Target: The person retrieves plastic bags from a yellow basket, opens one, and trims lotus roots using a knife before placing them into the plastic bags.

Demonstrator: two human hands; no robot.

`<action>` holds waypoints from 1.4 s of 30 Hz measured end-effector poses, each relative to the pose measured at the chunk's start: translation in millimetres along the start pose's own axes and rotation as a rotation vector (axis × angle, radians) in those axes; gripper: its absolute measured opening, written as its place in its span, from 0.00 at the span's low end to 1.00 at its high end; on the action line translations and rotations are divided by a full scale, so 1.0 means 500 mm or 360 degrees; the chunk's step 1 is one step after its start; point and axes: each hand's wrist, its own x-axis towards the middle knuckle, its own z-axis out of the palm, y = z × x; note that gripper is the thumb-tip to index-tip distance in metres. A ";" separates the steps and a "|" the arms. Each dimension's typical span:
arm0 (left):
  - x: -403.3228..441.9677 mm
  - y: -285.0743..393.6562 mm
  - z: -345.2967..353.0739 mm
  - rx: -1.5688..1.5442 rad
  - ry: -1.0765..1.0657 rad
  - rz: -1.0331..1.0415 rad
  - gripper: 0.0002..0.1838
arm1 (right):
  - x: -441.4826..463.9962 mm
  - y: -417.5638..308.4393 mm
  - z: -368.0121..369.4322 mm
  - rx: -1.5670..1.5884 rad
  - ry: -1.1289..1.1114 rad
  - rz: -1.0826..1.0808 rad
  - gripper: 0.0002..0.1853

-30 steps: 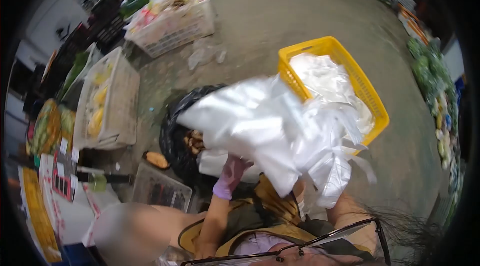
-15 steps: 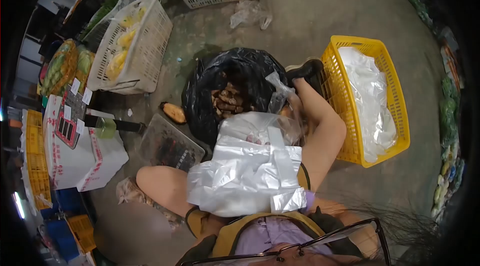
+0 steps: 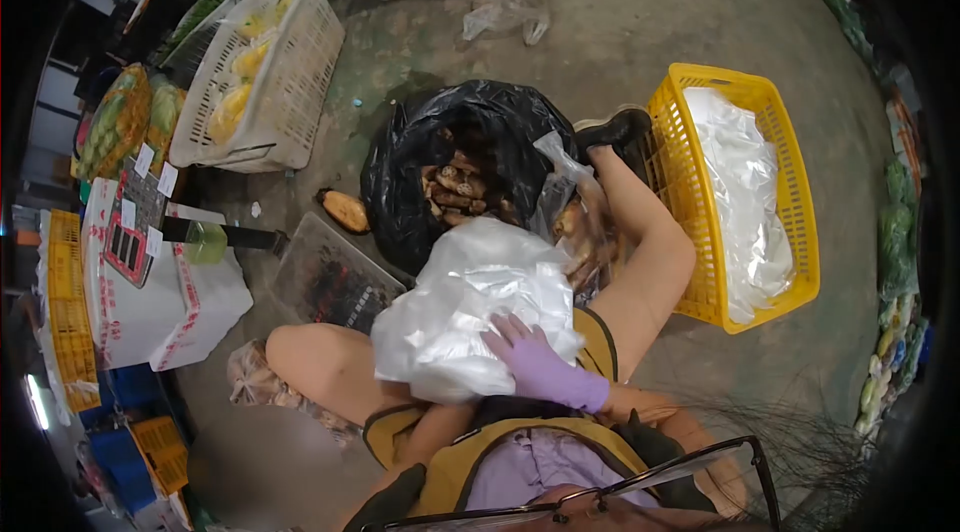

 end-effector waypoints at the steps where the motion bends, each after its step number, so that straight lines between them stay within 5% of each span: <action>1: 0.009 -0.004 0.006 -0.0034 -0.0010 -0.0014 0.50 | 0.010 0.004 0.013 0.0052 0.0048 -0.0010 0.55; 5: 0.034 -0.022 0.024 -0.0162 -0.0017 -0.0066 0.49 | 0.020 0.031 -0.011 0.0584 -0.0124 -0.0309 0.52; 9: 0.048 -0.027 0.039 -0.0264 -0.0001 -0.0059 0.49 | 0.046 0.081 0.031 0.1092 0.0247 -0.0461 0.43; 12: 0.051 -0.022 0.042 -0.0326 0.0035 -0.0015 0.49 | 0.027 0.098 -0.038 0.1600 -0.0409 0.0282 0.34; 13: 0.052 -0.018 0.045 -0.0343 0.0041 0.0008 0.49 | 0.021 0.097 -0.065 0.1147 -0.0367 0.0357 0.25; 16: 0.064 -0.005 0.048 -0.0353 0.0040 0.0082 0.48 | 0.037 0.151 0.009 0.2789 -0.0342 0.0297 0.24; 17: 0.070 -0.001 0.041 -0.0335 0.0027 0.0112 0.48 | 0.039 0.154 0.020 0.2898 -0.0296 0.0613 0.21; 19: 0.091 0.014 -0.007 -0.0290 -0.0034 0.0161 0.43 | 0.030 0.136 -0.036 0.2561 -0.0209 0.0554 0.21; 21: 0.111 0.038 -0.042 -0.0124 -0.0143 0.0283 0.34 | 0.029 0.148 -0.042 0.2924 -0.0097 0.0657 0.21; 25: 0.093 0.056 -0.065 0.0192 -0.0270 0.0266 0.29 | 0.019 0.177 -0.072 0.2344 -0.0172 0.0296 0.30; 31: 0.076 0.071 -0.008 -0.0060 -0.0347 0.0081 0.29 | 0.010 0.205 -0.036 0.3248 0.0228 0.0104 0.41; 37: 0.099 0.053 0.030 0.0126 -0.0145 -0.0030 0.31 | 0.002 0.180 0.025 0.3622 -0.0193 0.0528 0.28; 42: 0.105 0.088 0.044 0.0642 -0.0089 0.0466 0.31 | 0.027 0.138 0.008 0.3334 -0.0079 0.0491 0.23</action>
